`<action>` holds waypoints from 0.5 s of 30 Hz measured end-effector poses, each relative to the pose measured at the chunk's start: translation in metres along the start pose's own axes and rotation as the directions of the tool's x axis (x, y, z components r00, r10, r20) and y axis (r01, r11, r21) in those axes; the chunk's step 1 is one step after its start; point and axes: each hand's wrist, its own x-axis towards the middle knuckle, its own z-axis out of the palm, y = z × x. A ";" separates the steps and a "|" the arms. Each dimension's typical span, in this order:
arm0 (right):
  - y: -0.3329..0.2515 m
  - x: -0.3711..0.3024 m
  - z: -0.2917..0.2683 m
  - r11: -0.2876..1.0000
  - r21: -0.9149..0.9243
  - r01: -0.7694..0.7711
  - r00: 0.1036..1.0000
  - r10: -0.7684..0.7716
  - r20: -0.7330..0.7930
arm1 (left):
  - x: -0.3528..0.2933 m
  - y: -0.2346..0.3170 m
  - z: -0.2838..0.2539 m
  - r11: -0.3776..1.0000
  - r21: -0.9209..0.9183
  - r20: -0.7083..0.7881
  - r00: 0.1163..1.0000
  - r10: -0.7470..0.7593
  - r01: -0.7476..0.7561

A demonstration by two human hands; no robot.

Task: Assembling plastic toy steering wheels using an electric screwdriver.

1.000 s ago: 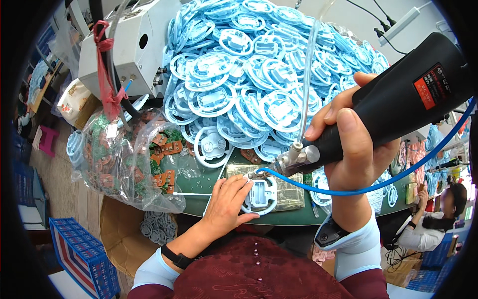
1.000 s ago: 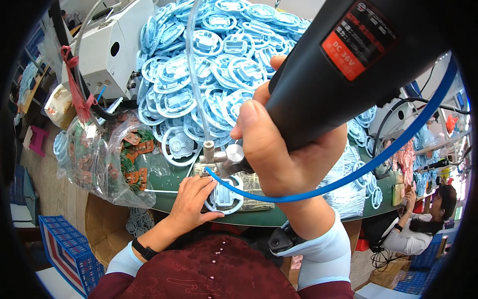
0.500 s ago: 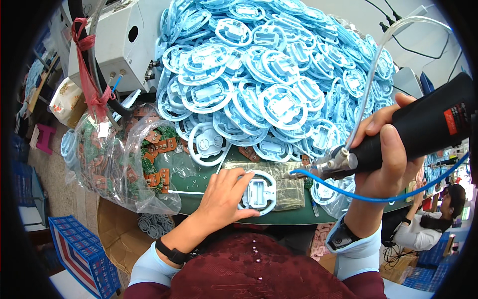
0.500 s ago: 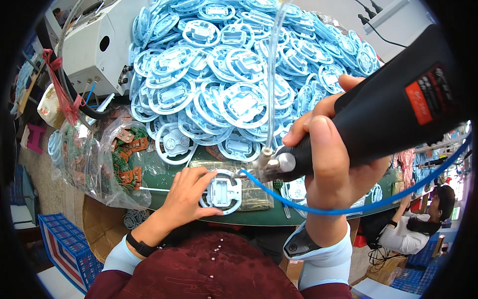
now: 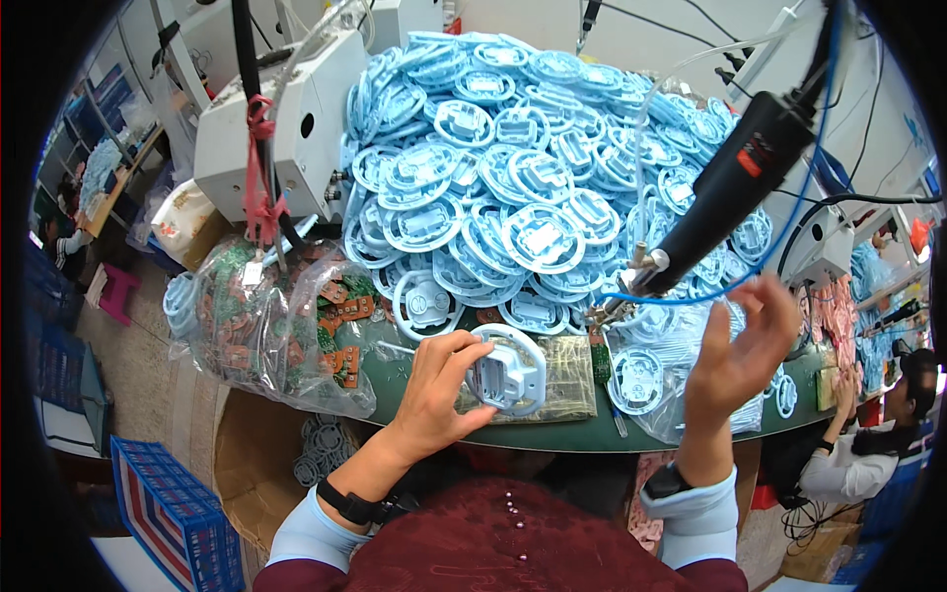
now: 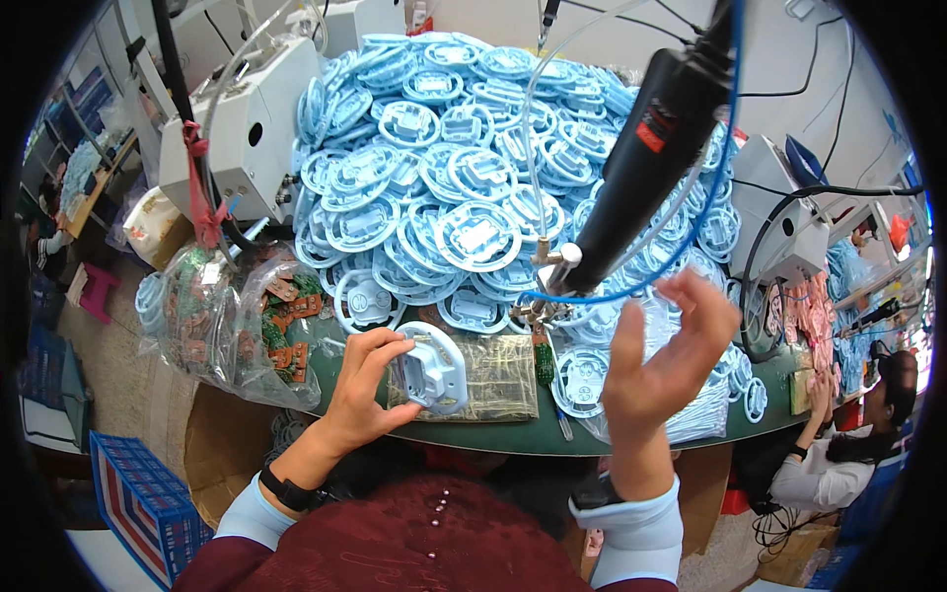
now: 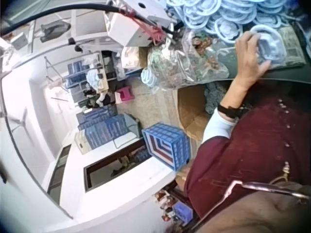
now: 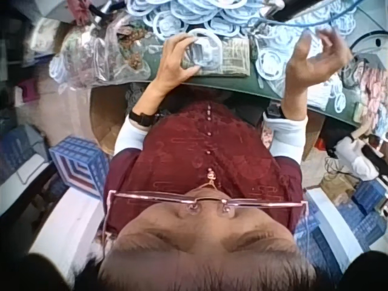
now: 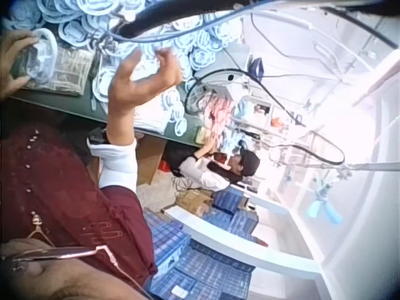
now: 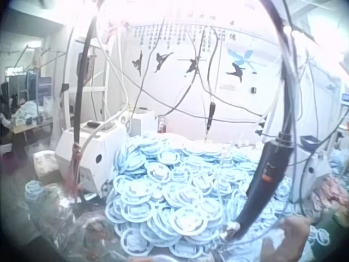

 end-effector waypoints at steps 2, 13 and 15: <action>-0.007 -0.026 -0.014 1.000 0.005 0.027 0.978 -0.028 0.208 | 0.000 0.007 -0.001 0.996 -0.084 -0.041 0.998 -0.037 0.033; -0.053 -0.093 0.000 0.910 0.107 -0.402 0.595 0.170 0.786 | 0.003 0.037 -0.001 0.998 -0.058 -0.064 0.998 0.020 -0.024; -0.055 -0.092 -0.002 0.920 0.139 -0.367 0.628 0.135 0.766 | 0.000 0.032 0.005 0.976 -0.217 -0.046 0.999 0.001 -0.010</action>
